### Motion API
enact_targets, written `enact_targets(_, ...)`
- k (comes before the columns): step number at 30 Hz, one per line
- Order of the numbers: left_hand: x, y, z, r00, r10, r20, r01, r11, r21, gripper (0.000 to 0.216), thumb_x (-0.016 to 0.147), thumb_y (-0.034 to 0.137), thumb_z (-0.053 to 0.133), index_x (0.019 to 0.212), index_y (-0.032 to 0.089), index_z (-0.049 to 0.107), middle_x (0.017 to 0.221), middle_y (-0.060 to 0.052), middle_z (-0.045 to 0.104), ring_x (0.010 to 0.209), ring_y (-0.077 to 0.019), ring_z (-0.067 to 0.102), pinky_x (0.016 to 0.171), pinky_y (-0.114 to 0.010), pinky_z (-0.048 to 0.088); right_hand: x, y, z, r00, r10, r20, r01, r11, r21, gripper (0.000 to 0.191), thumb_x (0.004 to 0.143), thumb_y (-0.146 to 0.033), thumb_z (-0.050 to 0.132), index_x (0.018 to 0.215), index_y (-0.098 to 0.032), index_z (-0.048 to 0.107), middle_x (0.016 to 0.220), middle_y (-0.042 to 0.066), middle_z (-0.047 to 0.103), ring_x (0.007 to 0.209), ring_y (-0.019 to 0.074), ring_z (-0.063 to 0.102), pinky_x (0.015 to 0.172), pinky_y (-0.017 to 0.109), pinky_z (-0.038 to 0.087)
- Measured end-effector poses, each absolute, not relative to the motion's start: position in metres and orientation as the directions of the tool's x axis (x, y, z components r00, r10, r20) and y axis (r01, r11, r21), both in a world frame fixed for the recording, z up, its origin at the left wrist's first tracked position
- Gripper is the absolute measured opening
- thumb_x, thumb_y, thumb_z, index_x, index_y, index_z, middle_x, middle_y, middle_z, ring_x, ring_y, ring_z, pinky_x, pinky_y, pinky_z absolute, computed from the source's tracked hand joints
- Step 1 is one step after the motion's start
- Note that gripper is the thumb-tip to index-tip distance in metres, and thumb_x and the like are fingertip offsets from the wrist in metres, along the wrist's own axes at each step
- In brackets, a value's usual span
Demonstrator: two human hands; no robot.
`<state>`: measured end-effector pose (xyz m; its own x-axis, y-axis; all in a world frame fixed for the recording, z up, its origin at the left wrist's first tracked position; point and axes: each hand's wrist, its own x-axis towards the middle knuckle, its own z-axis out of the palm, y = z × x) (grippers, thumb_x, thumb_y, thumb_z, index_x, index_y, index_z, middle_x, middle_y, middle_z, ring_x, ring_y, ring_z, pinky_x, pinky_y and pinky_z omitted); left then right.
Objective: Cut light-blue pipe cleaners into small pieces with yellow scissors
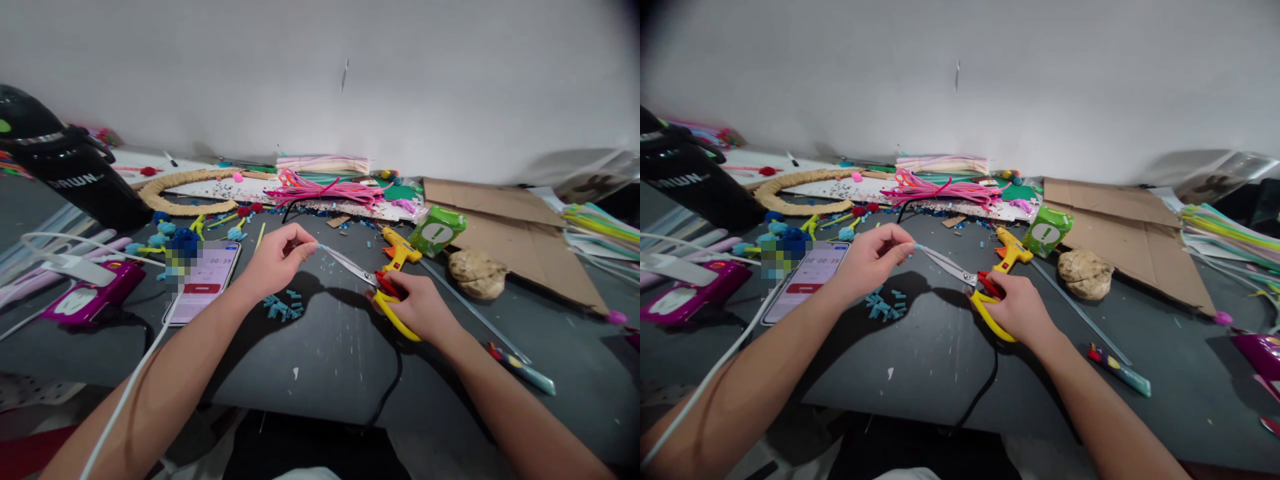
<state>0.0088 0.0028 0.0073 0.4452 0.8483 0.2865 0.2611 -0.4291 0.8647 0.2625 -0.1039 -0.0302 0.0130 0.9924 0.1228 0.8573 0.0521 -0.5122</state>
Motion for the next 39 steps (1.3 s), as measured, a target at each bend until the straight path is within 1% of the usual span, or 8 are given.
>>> enact_targets(8,0.0094,0.0004,0.0083,0.452,0.848,0.276,0.264,-0.423,0.867,0.019,0.088,0.033,0.061,0.082,0.015,0.059,0.069,0.001,0.055,0.059,-0.0093,0.048,0.054,-0.021,0.039,0.2621,-0.1043,-0.0290,-0.001,0.992,0.130,0.851,0.069,-0.521,0.028,0.077,-0.040,0.063,0.065,-0.020,0.048,0.058,-0.003,0.045,0.057,0.0118,0.036,0.054,0.025,0.028)
enact_targets(15,0.0093,0.0015,0.0062,0.453,0.843,0.290,0.238,-0.428,0.872,0.018,0.088,0.032,0.061,0.081,0.016,0.058,0.070,0.001,0.054,0.060,-0.0095,0.048,0.054,-0.021,0.039,0.2637,-0.1039,-0.0300,-0.010,0.991,0.131,0.839,0.079,-0.538,0.026,0.078,-0.041,0.063,0.067,-0.020,0.053,0.060,-0.002,0.047,0.059,0.0121,0.039,0.055,0.025,0.029)
enact_targets(18,0.0092,0.0018,0.0055,0.450,0.842,0.296,0.239,-0.434,0.869,0.017,0.088,0.031,0.061,0.080,0.016,0.058,0.069,0.001,0.054,0.060,-0.0095,0.048,0.054,-0.021,0.039,0.2629,-0.1043,-0.0291,0.000,0.992,0.124,0.835,0.069,-0.546,0.028,0.077,-0.042,0.063,0.066,-0.020,0.050,0.060,-0.003,0.046,0.059,0.0118,0.038,0.055,0.025,0.029)
enact_targets(23,0.0091,0.0017,0.0044,0.445,0.844,0.299,0.243,-0.435,0.867,0.018,0.090,0.031,0.059,0.081,0.016,0.057,0.069,0.001,0.055,0.061,-0.0096,0.049,0.056,-0.021,0.040,0.2625,-0.1058,-0.0296,0.019,0.994,0.106,0.831,0.043,-0.555,0.029,0.072,-0.038,0.068,0.066,-0.021,0.045,0.059,-0.004,0.046,0.058,0.0111,0.037,0.053,0.024,0.028)
enact_targets(33,0.0101,0.0013,0.0028,0.460,0.830,0.314,0.265,-0.466,0.844,0.019,0.092,0.033,0.056,0.083,0.016,0.055,0.071,0.002,0.053,0.062,-0.0099,0.047,0.057,-0.023,0.038,0.2625,-0.1041,-0.0311,0.014,0.992,0.129,0.850,0.057,-0.524,0.028,0.074,-0.040,0.066,0.065,-0.021,0.048,0.058,-0.004,0.044,0.058,0.0118,0.037,0.053,0.025,0.026)
enact_targets(39,0.0085,0.0003,0.0020,0.471,0.824,0.313,0.259,-0.469,0.844,0.019,0.093,0.033,0.056,0.083,0.016,0.055,0.071,0.002,0.052,0.063,-0.0099,0.046,0.057,-0.023,0.038,0.2618,-0.1044,-0.0314,0.015,0.991,0.136,0.851,0.058,-0.522,0.030,0.074,-0.040,0.065,0.063,-0.021,0.045,0.057,-0.004,0.041,0.057,0.0116,0.034,0.052,0.025,0.026)
